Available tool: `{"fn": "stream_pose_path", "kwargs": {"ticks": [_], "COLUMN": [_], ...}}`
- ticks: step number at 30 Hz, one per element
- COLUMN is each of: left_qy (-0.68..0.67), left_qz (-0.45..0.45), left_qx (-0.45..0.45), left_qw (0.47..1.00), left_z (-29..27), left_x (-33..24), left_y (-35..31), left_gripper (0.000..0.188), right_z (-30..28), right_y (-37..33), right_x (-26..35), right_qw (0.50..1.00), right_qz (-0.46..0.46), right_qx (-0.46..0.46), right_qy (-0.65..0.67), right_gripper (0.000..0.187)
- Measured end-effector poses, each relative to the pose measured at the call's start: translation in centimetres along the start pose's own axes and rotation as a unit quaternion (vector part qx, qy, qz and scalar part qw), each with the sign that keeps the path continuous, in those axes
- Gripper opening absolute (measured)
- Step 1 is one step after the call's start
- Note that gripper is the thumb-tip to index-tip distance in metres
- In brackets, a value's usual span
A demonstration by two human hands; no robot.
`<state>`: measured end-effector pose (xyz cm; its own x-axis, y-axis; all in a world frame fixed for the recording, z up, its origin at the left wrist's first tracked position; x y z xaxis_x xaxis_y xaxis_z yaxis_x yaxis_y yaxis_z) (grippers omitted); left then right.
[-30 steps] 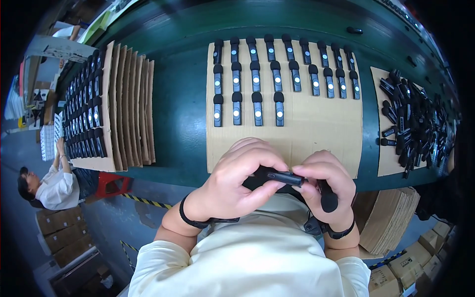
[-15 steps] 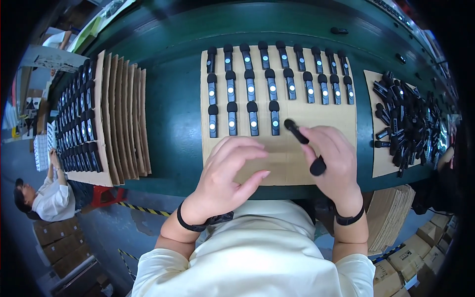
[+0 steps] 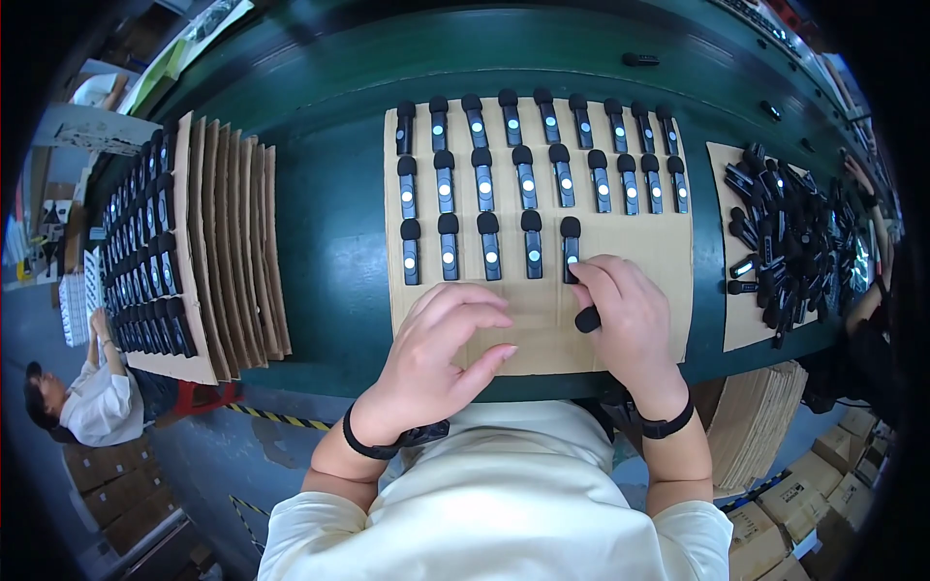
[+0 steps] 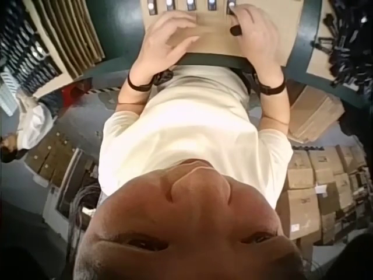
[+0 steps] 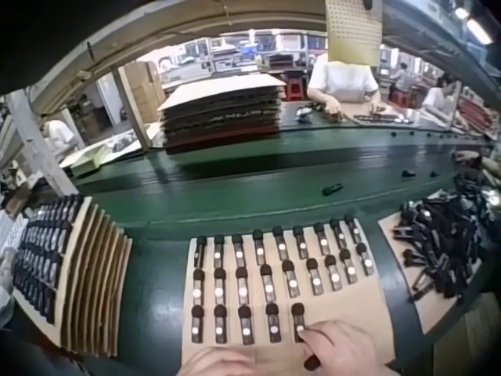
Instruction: The person picks up a microphone from a cardboard sheet, attaches a foam windscreen to it, and then places the assembled unit onto a conveyor belt before repeating the process.
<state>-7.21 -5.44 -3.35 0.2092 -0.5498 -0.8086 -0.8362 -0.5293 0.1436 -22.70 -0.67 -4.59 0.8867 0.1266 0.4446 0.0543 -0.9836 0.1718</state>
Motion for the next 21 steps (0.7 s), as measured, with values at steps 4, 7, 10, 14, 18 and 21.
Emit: {"fn": "stream_pose_path", "kwargs": {"ticks": [4, 7, 10, 14, 18, 21], "left_qy": [-0.005, -0.002, 0.014, 0.066, 0.030, -0.026], "left_qz": [-0.001, 0.011, 0.031, 0.099, 0.110, 0.088], "left_qx": [0.004, 0.006, 0.017, 0.022, -0.004, -0.025], "left_qw": [1.000, 1.000, 0.999, 0.993, 0.994, 0.995], "left_z": [0.2, 0.3, 0.8, 1.5, 0.0, -1.0], "left_x": [-0.1, -0.7, -2.4, -4.5, -4.4, -3.8], "left_y": [0.1, 0.4, 1.0, 1.3, 0.9, 0.3], "left_gripper": [0.029, 0.033, 0.035, 0.037, 0.036, 0.034], "right_z": [-0.3, -0.7, -1.2, -1.3, -1.9, -2.8], "right_y": [0.4, 0.2, 0.0, 0.1, -0.4, -1.0], "right_x": [-0.4, -0.1, 1.5, 3.7, 3.6, 3.4], "right_qw": [1.000, 0.999, 0.999, 0.996, 0.976, 0.955], "right_qz": [0.011, 0.033, 0.010, -0.024, -0.027, -0.029], "right_qx": [-0.017, -0.008, -0.007, 0.002, 0.013, 0.018], "right_qy": [-0.003, 0.002, 0.034, 0.089, 0.218, 0.294], "right_gripper": [0.027, 0.031, 0.034, 0.041, 0.043, 0.042]}}
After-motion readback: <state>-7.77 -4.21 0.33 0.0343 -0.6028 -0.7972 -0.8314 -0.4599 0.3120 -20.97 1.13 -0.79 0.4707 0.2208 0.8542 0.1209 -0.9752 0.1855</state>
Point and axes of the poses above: each hand's wrist, its own y-axis towards the middle knuckle, its own z-axis out of the palm, x = y × z, the point moved 10 cm from there along y, towards the middle knuckle, and after that the axes turned 11 degrees about x, right-handed, at the moved point
